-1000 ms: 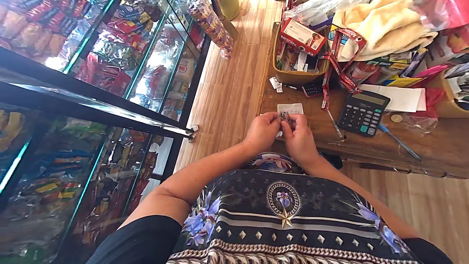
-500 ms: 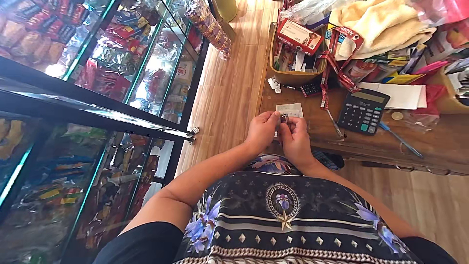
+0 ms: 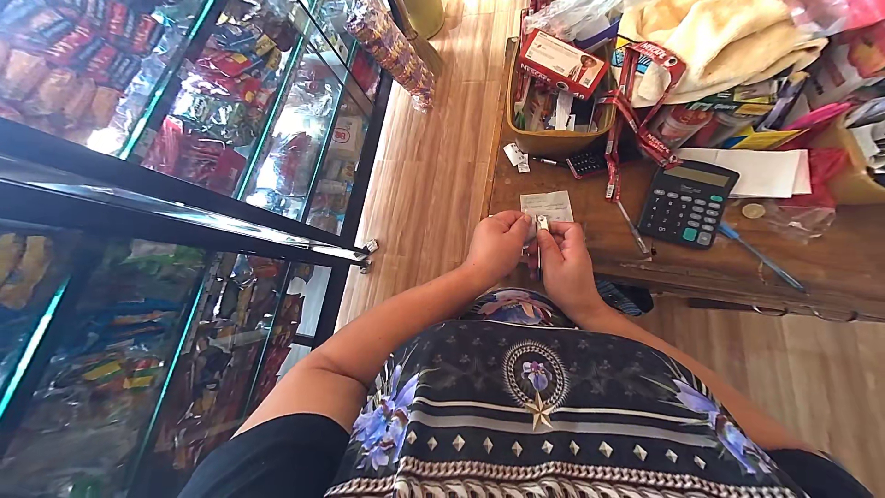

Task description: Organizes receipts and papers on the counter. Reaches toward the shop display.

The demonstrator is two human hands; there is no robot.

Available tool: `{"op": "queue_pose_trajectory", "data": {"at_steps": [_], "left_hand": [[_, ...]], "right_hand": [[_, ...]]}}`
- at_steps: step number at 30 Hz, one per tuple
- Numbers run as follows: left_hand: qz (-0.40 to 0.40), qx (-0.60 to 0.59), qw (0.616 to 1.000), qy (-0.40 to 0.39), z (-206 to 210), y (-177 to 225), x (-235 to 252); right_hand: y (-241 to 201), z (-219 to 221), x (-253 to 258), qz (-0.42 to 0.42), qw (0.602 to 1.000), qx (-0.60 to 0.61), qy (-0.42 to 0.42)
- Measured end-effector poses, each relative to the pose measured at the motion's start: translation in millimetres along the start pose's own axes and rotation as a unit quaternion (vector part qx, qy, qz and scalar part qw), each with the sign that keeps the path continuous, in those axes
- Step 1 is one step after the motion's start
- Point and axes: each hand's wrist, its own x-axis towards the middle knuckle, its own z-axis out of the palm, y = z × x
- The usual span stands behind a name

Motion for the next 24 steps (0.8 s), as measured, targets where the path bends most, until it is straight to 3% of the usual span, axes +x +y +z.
{"op": "queue_pose_trajectory", "data": {"at_steps": [5,7,9,11,13,15,19,24], "left_hand": [[-0.044,-0.088,0.995,0.017,1.5,-10.4,3.8],[-0.059,-0.101,0.993,0.018,0.4,-13.1,6.8],[-0.071,-0.105,0.992,0.022,-2.9,-11.9,9.2],[-0.08,-0.12,0.989,0.022,-8.0,-10.4,10.9],[-0.092,-0.142,0.985,0.029,-11.3,-12.8,13.9],[-0.106,-0.176,0.978,0.032,-12.9,-15.0,18.7],[-0.1,-0.188,0.976,0.038,-16.0,-12.1,22.3],[0.086,-0.107,0.978,0.16,-61.9,6.5,40.6]], "right_hand": [[-5.8,-2.6,6.0,0.102,0.968,0.229,0.031],[-5.6,-8.2,13.0,0.114,0.96,0.243,0.073],[3.2,-26.0,28.6,0.108,0.978,0.151,0.094],[15.9,-56.9,47.3,0.11,0.988,-0.088,0.065],[20.0,-82.7,59.3,0.143,0.935,-0.324,0.013],[27.9,-93.9,67.1,0.168,0.874,-0.455,-0.02],[49.6,-100.2,80.0,0.166,0.826,-0.537,-0.022],[53.8,-105.3,88.1,0.15,0.819,-0.554,-0.014]]}}
